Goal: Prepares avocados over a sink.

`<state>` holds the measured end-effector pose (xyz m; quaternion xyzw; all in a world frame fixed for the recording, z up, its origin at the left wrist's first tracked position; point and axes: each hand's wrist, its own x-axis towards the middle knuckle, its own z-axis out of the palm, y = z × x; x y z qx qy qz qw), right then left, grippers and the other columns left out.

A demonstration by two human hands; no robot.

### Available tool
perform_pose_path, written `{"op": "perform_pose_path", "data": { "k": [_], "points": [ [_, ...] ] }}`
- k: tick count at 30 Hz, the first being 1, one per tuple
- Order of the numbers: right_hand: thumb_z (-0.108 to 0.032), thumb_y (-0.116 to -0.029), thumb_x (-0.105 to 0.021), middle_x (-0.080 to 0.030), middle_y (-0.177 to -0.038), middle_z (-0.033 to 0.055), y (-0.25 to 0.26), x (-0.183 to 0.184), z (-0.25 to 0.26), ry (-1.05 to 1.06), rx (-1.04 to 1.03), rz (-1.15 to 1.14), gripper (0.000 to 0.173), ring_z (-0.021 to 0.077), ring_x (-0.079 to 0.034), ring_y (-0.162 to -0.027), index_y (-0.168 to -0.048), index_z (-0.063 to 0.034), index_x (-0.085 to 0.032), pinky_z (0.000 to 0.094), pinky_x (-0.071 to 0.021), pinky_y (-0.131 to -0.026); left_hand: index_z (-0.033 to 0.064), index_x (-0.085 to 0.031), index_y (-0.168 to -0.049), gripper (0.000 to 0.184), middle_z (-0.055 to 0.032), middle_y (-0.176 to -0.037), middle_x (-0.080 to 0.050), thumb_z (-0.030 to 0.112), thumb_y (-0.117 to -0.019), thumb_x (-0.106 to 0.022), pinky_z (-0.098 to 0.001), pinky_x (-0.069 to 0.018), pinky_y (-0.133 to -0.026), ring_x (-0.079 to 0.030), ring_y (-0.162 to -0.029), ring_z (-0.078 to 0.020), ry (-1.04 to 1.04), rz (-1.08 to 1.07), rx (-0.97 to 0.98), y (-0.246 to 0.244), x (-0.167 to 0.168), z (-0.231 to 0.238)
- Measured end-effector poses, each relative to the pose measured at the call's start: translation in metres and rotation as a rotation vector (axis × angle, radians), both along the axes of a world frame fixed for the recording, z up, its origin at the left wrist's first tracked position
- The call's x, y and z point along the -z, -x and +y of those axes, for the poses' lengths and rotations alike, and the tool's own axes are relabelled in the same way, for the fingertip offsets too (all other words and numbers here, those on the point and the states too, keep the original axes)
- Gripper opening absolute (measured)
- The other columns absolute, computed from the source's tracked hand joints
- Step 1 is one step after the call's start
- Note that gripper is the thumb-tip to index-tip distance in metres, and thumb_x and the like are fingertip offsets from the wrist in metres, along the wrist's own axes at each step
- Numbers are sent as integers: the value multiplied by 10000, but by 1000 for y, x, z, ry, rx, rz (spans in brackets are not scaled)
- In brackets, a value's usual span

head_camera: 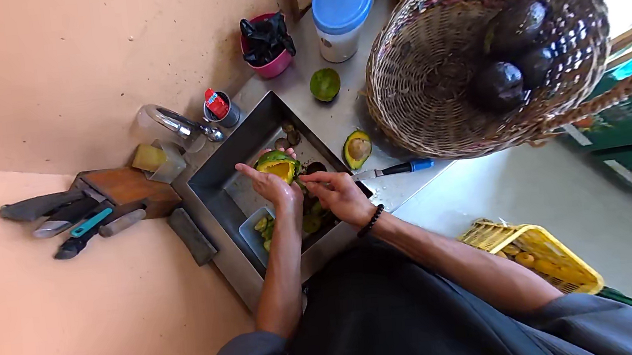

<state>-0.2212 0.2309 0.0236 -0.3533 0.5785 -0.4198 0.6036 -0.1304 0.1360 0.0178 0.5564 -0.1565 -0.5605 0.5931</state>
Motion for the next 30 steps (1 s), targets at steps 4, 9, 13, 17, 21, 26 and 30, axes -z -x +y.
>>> {"op": "perform_pose_path", "data": {
  "k": [4,9,13,17,21,26,30],
  "points": [
    [-186,-1074,-552,-642,-753,62,-7,-3,3,31,11,13,283,91,-487,-514,-1299,-87,-690,256,-446,-506,19,-603,-1023,810,-117,-758,-683,627,-1058,-68,-374,-608,-619,-696,-660,-227,86,-44,-18,1,1,1],
    [-182,-1077,-542,-649,-782,61,-19,-2,7,-3,7,-11,283,94,-490,-529,-1308,-95,-681,268,-447,-522,24,-591,-1023,777,-97,-739,-675,590,-1073,-61,-337,-592,-592,-684,-632,-201,86,-75,-23,-2,0,5],
    [-239,-1088,-520,-476,-654,-26,-11,-10,2,-214,9,-341,287,41,-359,-472,-1314,-133,-663,199,-309,-433,102,-553,-977,727,-25,-685,-621,639,-1051,-68,-251,-539,-517,-630,-569,-129,65,97,-16,-5,-1,3],
    [-187,-1070,-545,-553,-718,-37,41,-8,-28,-104,-294,-144,260,6,-349,-492,-1252,-85,-700,188,-302,-444,199,-598,-1086,767,-49,-995,-696,715,-992,-38,-425,-584,-835,-692,-959,-238,171,417,296,-37,13,13],
    [-155,-1032,-614,-706,-837,51,95,-23,-70,118,-727,398,199,131,-588,-688,-1113,-82,-780,358,-499,-672,285,-616,-1343,801,-58,-1277,-699,801,-948,-148,-412,-566,-943,-667,-1169,-233,138,123,839,-62,22,19],
    [-301,-1013,-631,-737,-1035,162,72,-73,-85,115,-847,1076,198,419,-688,-1005,-1108,-220,-784,670,-518,-798,155,-620,-1323,378,-110,-1114,-690,266,-966,-679,-415,-632,-720,-714,-860,-236,101,-232,827,-39,20,22],
    [-176,-973,-664,-671,-731,152,41,-59,-37,370,-401,1138,99,396,-664,-665,-986,-150,-759,578,-500,-525,190,-530,-1399,436,-69,-1284,-640,447,-1047,-534,-413,-573,-941,-657,-1119,-214,62,6,446,-26,18,17]
  ]
}}
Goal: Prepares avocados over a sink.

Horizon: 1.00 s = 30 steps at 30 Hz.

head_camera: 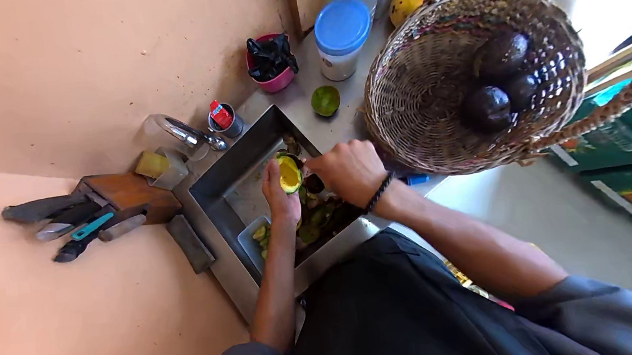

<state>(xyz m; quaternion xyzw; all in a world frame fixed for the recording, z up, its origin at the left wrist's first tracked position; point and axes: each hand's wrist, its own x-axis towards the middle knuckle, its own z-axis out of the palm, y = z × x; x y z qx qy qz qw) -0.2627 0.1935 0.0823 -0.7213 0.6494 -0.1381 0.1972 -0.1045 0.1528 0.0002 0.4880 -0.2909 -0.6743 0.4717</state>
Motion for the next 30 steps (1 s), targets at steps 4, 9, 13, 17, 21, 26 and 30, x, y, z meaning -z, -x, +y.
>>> {"op": "perform_pose_path", "data": {
  "k": [4,9,13,17,21,26,30],
  "points": [
    [-89,-974,-588,-656,-662,101,-26,59,19,292,54,-50,350,304,-640,-537,-1279,-170,-741,459,-493,-464,205,-557,-1335,493,-55,-1134,-712,563,-1074,-341,-359,-600,-886,-718,-1014,-199,-32,231,-148,5,-16,-9],
    [-161,-1017,-571,-704,-680,97,-41,80,27,248,136,-369,304,279,-661,-552,-1258,-165,-756,476,-536,-525,172,-573,-1197,482,-58,-998,-708,533,-1093,-270,-329,-611,-744,-720,-862,-193,6,297,-250,7,-16,-18],
    [-168,-1032,-603,-741,-788,71,-47,76,26,28,200,-675,256,175,-663,-615,-1231,-115,-756,403,-567,-621,159,-582,-1099,481,-46,-915,-700,521,-1096,-265,-309,-604,-684,-710,-792,-176,29,305,-296,8,-20,-21],
    [-176,-1039,-618,-721,-797,63,-49,73,20,-187,274,-986,249,98,-597,-569,-1249,-91,-722,292,-534,-578,301,-620,-1125,509,71,-964,-685,635,-1055,-242,-200,-570,-708,-687,-830,-61,59,301,-152,2,-28,-11],
    [-167,-1030,-631,-723,-795,57,-43,83,13,-166,209,-923,251,97,-590,-570,-1250,-98,-731,306,-532,-583,268,-626,-1154,604,21,-1031,-688,689,-1026,-212,-273,-586,-767,-691,-895,-125,0,437,-166,-10,-12,-13],
    [-183,-1023,-637,-733,-811,32,-55,90,16,-151,110,-828,239,80,-626,-634,-1225,-131,-754,314,-551,-645,186,-595,-1256,659,-34,-1156,-674,708,-1007,-278,-303,-573,-892,-679,-1038,-150,-189,505,-235,-46,23,2],
    [-285,-1048,-571,-759,-877,59,-76,92,25,-107,-36,-623,296,168,-697,-732,-1257,-175,-748,420,-582,-729,161,-515,-1368,596,-74,-1312,-618,605,-1053,-272,-429,-521,-993,-604,-1195,-210,-56,268,-408,-119,51,8]
  ]
}}
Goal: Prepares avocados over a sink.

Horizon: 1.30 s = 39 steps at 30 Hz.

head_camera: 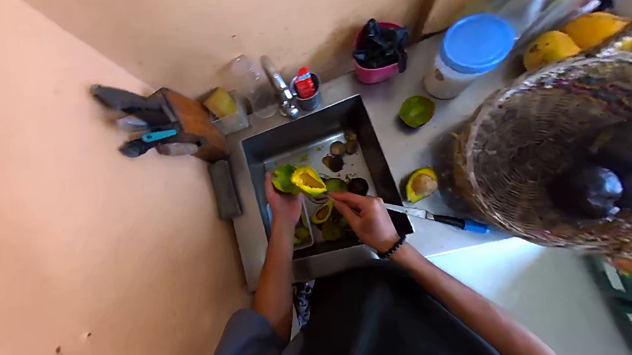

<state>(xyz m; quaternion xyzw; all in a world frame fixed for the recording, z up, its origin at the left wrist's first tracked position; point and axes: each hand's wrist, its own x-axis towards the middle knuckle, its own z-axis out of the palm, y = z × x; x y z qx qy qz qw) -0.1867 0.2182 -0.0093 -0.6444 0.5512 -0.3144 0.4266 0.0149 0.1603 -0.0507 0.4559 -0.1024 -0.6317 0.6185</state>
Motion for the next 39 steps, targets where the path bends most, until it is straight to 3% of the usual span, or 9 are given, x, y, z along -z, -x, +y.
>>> {"op": "perform_pose_path", "data": {
  "k": [4,12,16,19,21,26,29,36,39],
  "points": [
    [-200,-1013,-491,-751,-801,129,-29,15,10,294,-197,305,367,331,-720,-675,-1275,-145,-742,536,-561,-601,189,-518,-1382,609,-74,-1300,-635,606,-1042,-234,-415,-540,-942,-636,-1142,-218,-26,-141,-65,-62,-22,11],
    [-192,-1014,-521,-732,-767,107,-36,20,16,450,-172,324,321,287,-713,-642,-1219,-94,-748,454,-567,-545,101,-507,-1348,511,-105,-1254,-630,460,-1098,-243,-442,-529,-967,-626,-1139,-232,-16,-240,-89,-59,-30,8],
    [-215,-1018,-557,-736,-787,94,18,19,27,352,61,235,255,235,-727,-692,-1044,-41,-742,425,-600,-626,112,-538,-1385,504,-77,-1310,-616,435,-1107,-268,-424,-510,-1003,-597,-1180,-182,-8,-730,340,-8,-5,8],
    [-172,-1022,-553,-731,-907,136,66,24,40,319,275,270,243,253,-729,-823,-1026,-6,-731,409,-615,-744,-8,-620,-1289,349,-234,-1313,-606,237,-1086,-476,-560,-467,-1042,-583,-1225,-366,78,-1225,739,33,13,-5],
    [-144,-1028,-526,-701,-1044,187,92,28,47,260,409,320,246,302,-705,-959,-1047,20,-708,426,-599,-840,-4,-650,-1260,303,-231,-1334,-599,184,-1062,-517,-557,-453,-1072,-572,-1254,-376,158,-1308,873,72,14,-12],
    [-151,-1070,-450,-610,-1325,287,111,41,44,-40,581,315,335,401,-645,-1182,-1230,74,-639,494,-542,-998,-9,-550,-1385,357,-212,-1343,-620,150,-1097,-410,-487,-523,-1015,-653,-1166,-310,266,-961,1083,163,6,-13],
    [-183,-1098,-397,-697,-1004,230,110,50,22,-168,639,228,343,349,-708,-917,-1280,45,-578,502,-567,-848,8,-549,-1406,380,-214,-1345,-621,169,-1103,-387,-501,-485,-1051,-621,-1222,-314,214,-928,1124,186,10,-19],
    [-190,-1100,-390,-687,-956,149,92,34,-1,-47,483,-99,334,211,-682,-878,-1239,35,-594,396,-561,-835,52,-567,-1292,406,-130,-1150,-652,324,-1114,-324,-429,-552,-874,-646,-1022,-235,-154,-272,630,161,-8,-14],
    [-148,-1085,-441,-659,-1303,160,72,22,-5,95,323,-174,296,208,-674,-1144,-1218,35,-631,387,-560,-994,129,-575,-1317,490,-116,-1123,-677,468,-1086,-306,-424,-577,-846,-671,-983,-240,-268,-50,650,124,-25,-10]
  ]
}}
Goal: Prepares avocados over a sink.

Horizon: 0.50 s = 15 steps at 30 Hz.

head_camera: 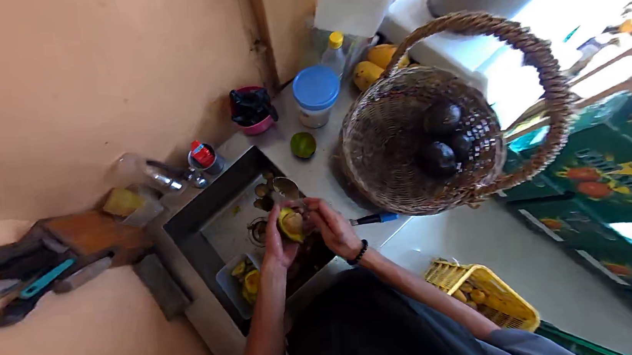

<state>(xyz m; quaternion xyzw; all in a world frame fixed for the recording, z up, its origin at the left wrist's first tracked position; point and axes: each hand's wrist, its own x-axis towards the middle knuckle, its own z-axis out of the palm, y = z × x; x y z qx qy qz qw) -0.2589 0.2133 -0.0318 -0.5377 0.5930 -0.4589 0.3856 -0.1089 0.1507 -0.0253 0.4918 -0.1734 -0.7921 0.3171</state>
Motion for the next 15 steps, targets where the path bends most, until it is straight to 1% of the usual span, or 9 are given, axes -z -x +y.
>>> {"op": "perform_pose_path", "data": {
  "k": [1,2,4,5,7,9,11,12,15],
  "points": [
    [-143,-1079,-460,-649,-1311,163,-3,-5,0,30,-12,50,274,219,-668,-1156,-1193,28,-642,390,-561,-998,109,-575,-1296,434,-124,-1068,-685,409,-1091,-338,-399,-594,-790,-685,-912,-238,-11,-1,-9,-8,0,2],
    [-147,-1074,-483,-683,-1219,158,-3,-12,1,35,-3,116,265,225,-691,-1082,-1181,22,-657,399,-579,-950,96,-557,-1283,352,-125,-1016,-678,328,-1090,-376,-368,-597,-728,-685,-847,-230,10,-29,-22,-15,1,3],
    [-193,-1075,-499,-741,-941,106,4,-22,6,-42,-31,239,268,210,-725,-818,-1177,-19,-675,420,-608,-769,85,-547,-1281,273,-122,-972,-660,227,-1081,-427,-356,-591,-666,-674,-790,-225,96,-127,-63,-29,9,6],
    [-225,-1076,-498,-747,-906,101,9,-25,9,-91,-79,285,288,230,-729,-795,-1191,-46,-693,455,-604,-756,88,-549,-1282,278,-119,-988,-656,224,-1076,-421,-369,-586,-674,-668,-796,-227,130,-166,-72,-37,13,7],
    [-275,-1065,-513,-756,-1007,113,16,-27,15,-151,-173,383,313,285,-735,-893,-1217,-122,-739,531,-587,-809,112,-549,-1283,304,-98,-1028,-640,251,-1066,-387,-379,-572,-700,-647,-810,-210,174,-250,-68,-50,21,7],
    [-300,-1058,-516,-741,-1020,114,18,-24,22,-188,-217,446,324,307,-718,-891,-1258,-197,-749,559,-567,-785,130,-562,-1267,300,-74,-1045,-622,251,-1051,-393,-364,-553,-710,-620,-810,-181,223,-359,-32,-58,32,8],
    [-306,-1057,-522,-732,-994,107,14,-18,24,-198,-220,482,320,305,-708,-867,-1285,-249,-739,552,-563,-761,146,-577,-1234,280,-54,-1034,-624,263,-1066,-386,-351,-544,-700,-611,-798,-159,266,-422,2,-62,43,10],
    [-291,-1053,-534,-724,-978,110,11,-15,23,-184,-218,496,313,307,-705,-857,-1283,-253,-742,544,-565,-749,148,-579,-1229,275,-46,-1027,-624,259,-1070,-384,-345,-540,-692,-607,-787,-148,288,-441,15,-63,46,10],
    [-220,-1033,-572,-732,-1011,112,6,-4,20,-116,-243,527,289,313,-706,-931,-1251,-238,-760,529,-574,-778,164,-589,-1245,303,-49,-1118,-630,273,-1035,-400,-393,-545,-755,-618,-897,-175,300,-449,51,-63,47,10]
  ]
}}
